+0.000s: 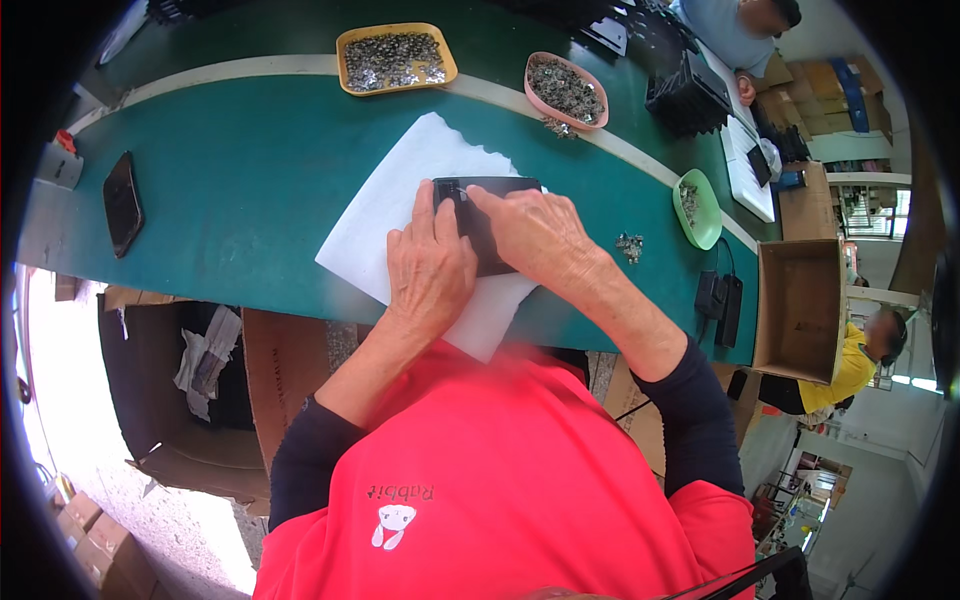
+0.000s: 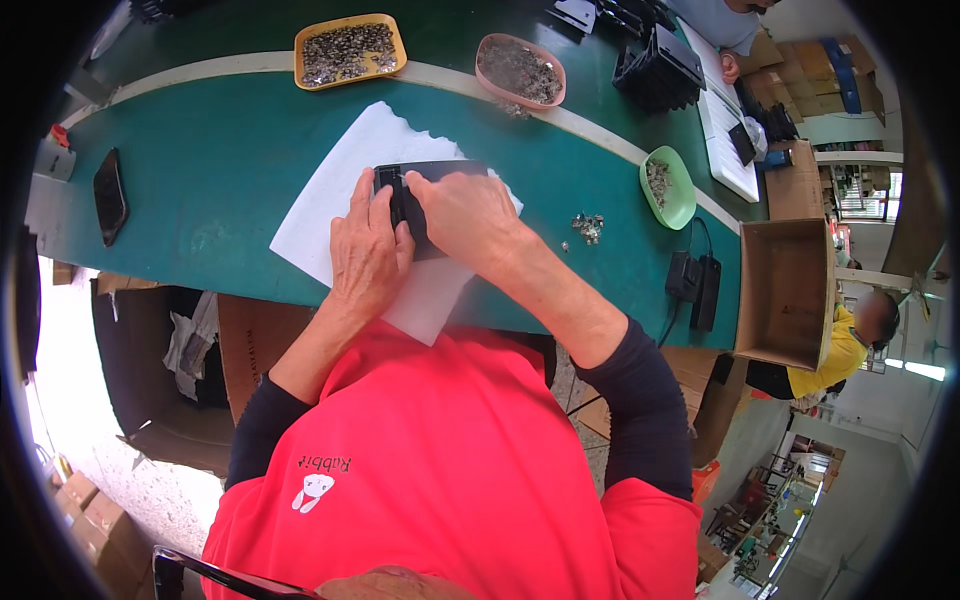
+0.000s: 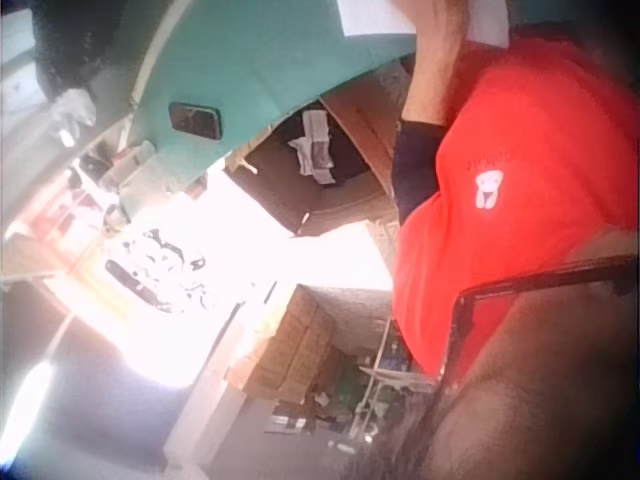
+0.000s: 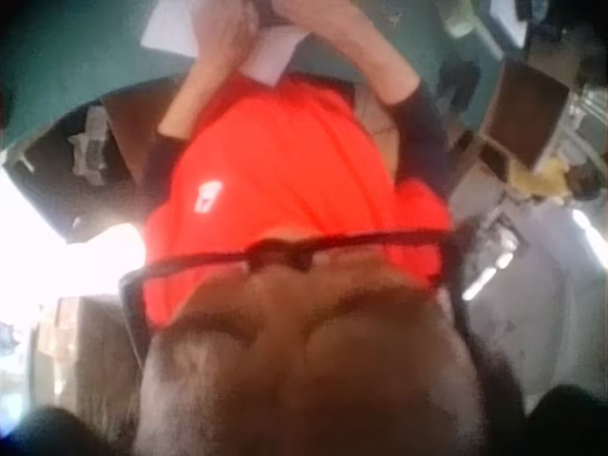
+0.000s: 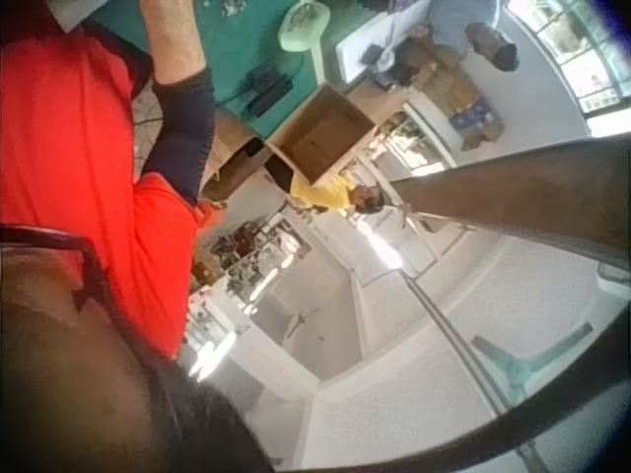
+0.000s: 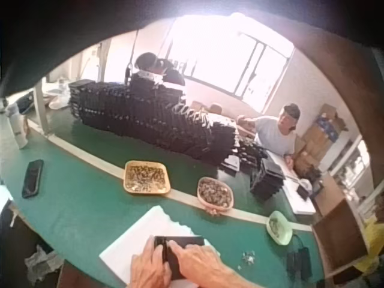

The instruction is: The person uses a screwdriver to fasten screws into a black rectangular electronic component on a green workbench. They repeatedly pick up screws from a yellow tray and secure them into the device. After finishing the assembly, the person places the component into a cardboard box filled with similar units.

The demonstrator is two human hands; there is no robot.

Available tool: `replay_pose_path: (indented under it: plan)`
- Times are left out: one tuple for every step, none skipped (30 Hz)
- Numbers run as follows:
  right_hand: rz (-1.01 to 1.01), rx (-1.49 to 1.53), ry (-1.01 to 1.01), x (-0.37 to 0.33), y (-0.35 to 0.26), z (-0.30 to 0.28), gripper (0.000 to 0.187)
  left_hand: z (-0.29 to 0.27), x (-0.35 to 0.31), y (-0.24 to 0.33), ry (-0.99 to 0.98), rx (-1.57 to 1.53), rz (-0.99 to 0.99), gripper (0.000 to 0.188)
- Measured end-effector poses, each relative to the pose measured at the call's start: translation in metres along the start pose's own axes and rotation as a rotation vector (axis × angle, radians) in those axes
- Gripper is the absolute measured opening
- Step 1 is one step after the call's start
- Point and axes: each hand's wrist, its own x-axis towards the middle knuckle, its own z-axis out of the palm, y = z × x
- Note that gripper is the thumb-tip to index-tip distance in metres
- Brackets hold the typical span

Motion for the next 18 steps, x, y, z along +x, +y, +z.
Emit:
replay_pose_path:
  plan:
    - [0.000,0.003,0.026,-0.003,0.003,0.010,0.041,0.001,0.000,0.000,0.009,0.013,-0.004,0.054]
    - [-0.007,0.006,0.049,-0.005,0.005,0.016,0.042,0.002,0.000,0.000,-0.010,0.031,-0.006,0.053]
    - [-0.013,0.009,0.072,-0.007,0.006,0.021,0.043,0.002,0.000,0.001,-0.028,0.049,-0.007,0.053]
    - [-0.020,0.012,0.095,-0.008,0.007,0.025,0.044,0.002,0.000,0.002,-0.046,0.067,-0.009,0.053]
    - [-0.016,0.010,0.094,-0.008,0.006,0.028,0.045,0.003,0.000,0.001,-0.041,0.069,-0.007,0.054]
    - [-0.011,0.007,0.092,-0.008,0.005,0.030,0.046,0.004,0.000,0.001,-0.036,0.071,-0.005,0.054]
    - [-0.010,0.004,0.090,-0.008,0.003,0.032,0.048,0.004,-0.001,0.001,-0.030,0.074,-0.006,0.054]
    - [-0.011,0.003,0.091,-0.009,0.002,0.034,0.049,0.004,-0.001,0.001,-0.031,0.082,-0.007,0.054]
    - [-0.011,0.001,0.093,-0.010,0.001,0.035,0.050,0.004,-0.001,0.001,-0.032,0.090,-0.008,0.054]
    - [-0.010,-0.004,0.095,-0.010,0.001,0.035,0.051,0.004,-0.001,0.002,-0.030,0.094,-0.006,0.054]
    - [-0.004,-0.003,0.103,-0.011,0.002,0.036,0.052,0.004,0.000,0.002,-0.034,0.092,-0.007,0.054]
    - [0.003,-0.002,0.112,-0.012,0.002,0.037,0.053,0.005,0.001,0.002,-0.038,0.089,-0.007,0.054]
    - [0.009,0.001,0.122,-0.012,0.003,0.039,0.054,0.004,0.001,0.003,-0.043,0.089,-0.007,0.053]
    - [-0.001,-0.002,0.124,-0.011,0.004,0.039,0.054,0.004,0.001,0.003,-0.041,0.094,-0.009,0.053]
    - [-0.011,-0.004,0.127,-0.011,0.005,0.040,0.054,0.004,0.001,0.003,-0.040,0.100,-0.010,0.053]
    - [-0.019,-0.010,0.130,-0.010,0.005,0.040,0.054,0.004,0.001,0.003,-0.038,0.101,-0.010,0.053]
    - [-0.018,-0.013,0.127,-0.011,0.005,0.039,0.054,0.004,0.001,0.003,-0.034,0.100,-0.008,0.053]
    - [-0.018,-0.016,0.125,-0.012,0.004,0.039,0.054,0.004,0.001,0.003,-0.030,0.098,-0.007,0.053]
